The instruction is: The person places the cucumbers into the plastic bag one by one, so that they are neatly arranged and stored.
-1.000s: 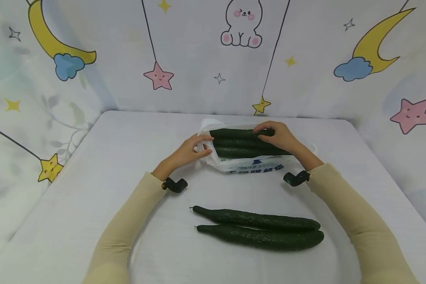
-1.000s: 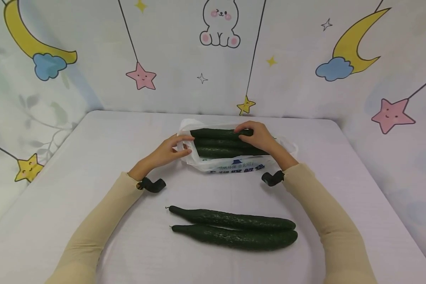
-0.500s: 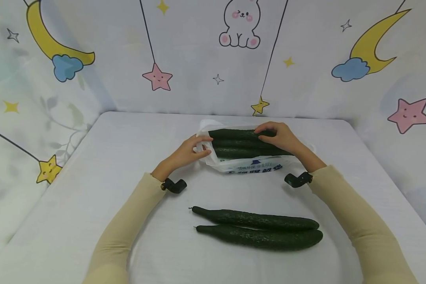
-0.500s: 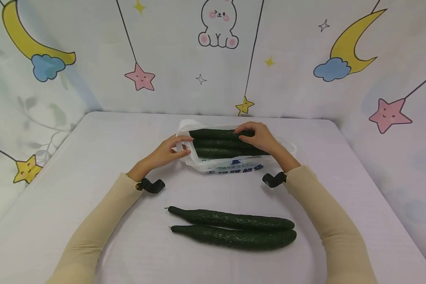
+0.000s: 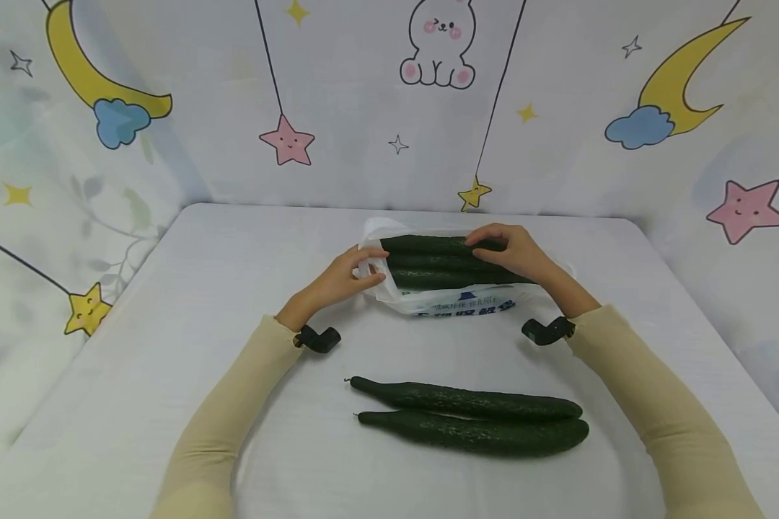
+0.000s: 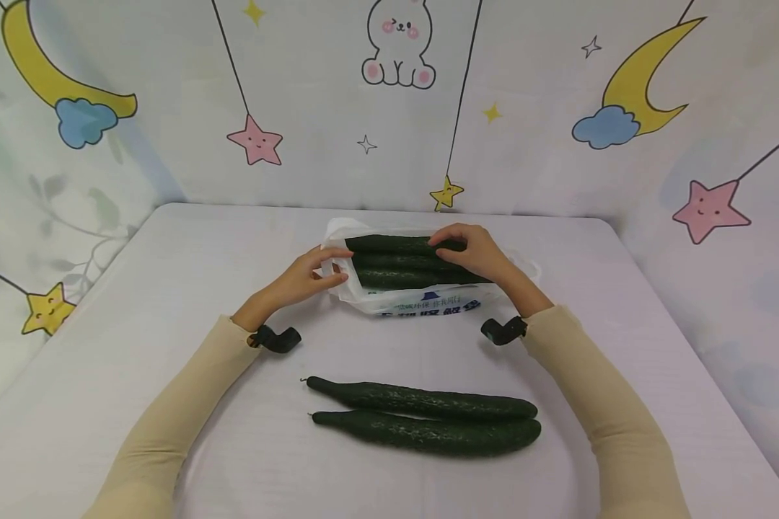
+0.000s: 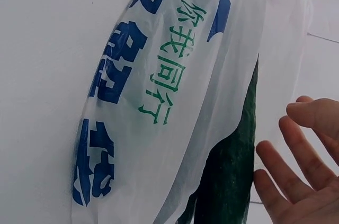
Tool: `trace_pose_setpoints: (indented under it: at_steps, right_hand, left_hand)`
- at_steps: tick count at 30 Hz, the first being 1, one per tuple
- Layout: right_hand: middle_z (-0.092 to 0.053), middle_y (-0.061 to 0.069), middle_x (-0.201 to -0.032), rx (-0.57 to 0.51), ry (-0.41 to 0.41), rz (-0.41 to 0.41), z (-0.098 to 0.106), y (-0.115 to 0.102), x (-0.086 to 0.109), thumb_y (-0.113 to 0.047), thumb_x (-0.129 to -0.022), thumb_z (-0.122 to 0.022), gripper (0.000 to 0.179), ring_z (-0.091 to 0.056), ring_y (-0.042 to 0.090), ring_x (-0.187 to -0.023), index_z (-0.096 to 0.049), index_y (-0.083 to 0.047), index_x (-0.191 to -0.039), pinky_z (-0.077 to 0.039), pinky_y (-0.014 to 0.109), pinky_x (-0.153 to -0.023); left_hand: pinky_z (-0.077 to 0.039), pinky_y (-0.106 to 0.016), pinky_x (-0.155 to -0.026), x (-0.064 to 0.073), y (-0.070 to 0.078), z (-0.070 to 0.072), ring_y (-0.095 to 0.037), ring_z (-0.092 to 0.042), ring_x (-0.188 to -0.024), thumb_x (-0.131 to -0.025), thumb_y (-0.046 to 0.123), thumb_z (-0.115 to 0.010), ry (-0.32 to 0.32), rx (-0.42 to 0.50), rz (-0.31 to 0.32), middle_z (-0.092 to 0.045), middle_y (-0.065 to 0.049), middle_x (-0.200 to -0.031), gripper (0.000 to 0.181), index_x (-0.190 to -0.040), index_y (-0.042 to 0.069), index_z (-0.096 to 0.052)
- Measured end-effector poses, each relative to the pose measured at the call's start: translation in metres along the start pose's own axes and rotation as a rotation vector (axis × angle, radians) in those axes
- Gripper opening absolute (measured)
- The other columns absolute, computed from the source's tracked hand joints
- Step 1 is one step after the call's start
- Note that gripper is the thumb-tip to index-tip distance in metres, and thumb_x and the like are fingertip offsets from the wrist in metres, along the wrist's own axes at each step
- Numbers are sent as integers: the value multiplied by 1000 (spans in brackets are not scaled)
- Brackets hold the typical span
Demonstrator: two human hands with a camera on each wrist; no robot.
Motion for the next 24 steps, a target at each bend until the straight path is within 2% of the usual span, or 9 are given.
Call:
trace_pose_setpoints:
  at_steps: [4, 12, 18, 24]
  right_hand:
    - [-62, 20, -125, -14, -11, 10, -1, -3, 4, -3, -92, -66, 22, -56, 30, -118, -68, 2, -114, -41, 45, -104]
    - [-63, 20, -122, -30, -83, 68, -8, -12, 11, 0, -92, -66, 21, -60, 32, -112, -69, 3, -112, -48, 43, -96]
    - [-65, 18, -119, 1, -119, 128, -16, -21, 18, 2, -90, -67, 21, -61, 23, -110, -69, 0, -111, -50, 43, -93]
    - [-66, 14, -116, 65, -112, 173, -21, -28, 27, 0, -89, -68, 21, -62, 25, -107, -70, -3, -110, -52, 42, -90]
  left_hand:
    - [-47, -52, -96, 0, 0, -1, -36, -41, -131, -96, 16, -65, -4, -1, 1, -46, -19, -142, 48, -140, 1, -51]
    - [-48, -50, -95, 0, 0, -1, -36, -42, -131, -96, 16, -64, -3, -20, -8, -45, -18, -143, 48, -140, 3, -51]
    - [-49, -49, -95, 2, 2, -1, -36, -42, -131, -97, 16, -63, -8, -25, -8, -44, -17, -144, 48, -141, 3, -50]
    - [-48, -50, -95, 2, 5, -1, -36, -43, -130, -97, 16, -63, -9, -21, -15, -45, -18, -142, 48, -141, 3, -49]
Point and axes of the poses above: each hand's wrist, its own x-axis away from the middle knuckle, its own z-axis out of the back of the hand, y = z × x, the point moved 5 cm from there along -x, towards the middle knuckle
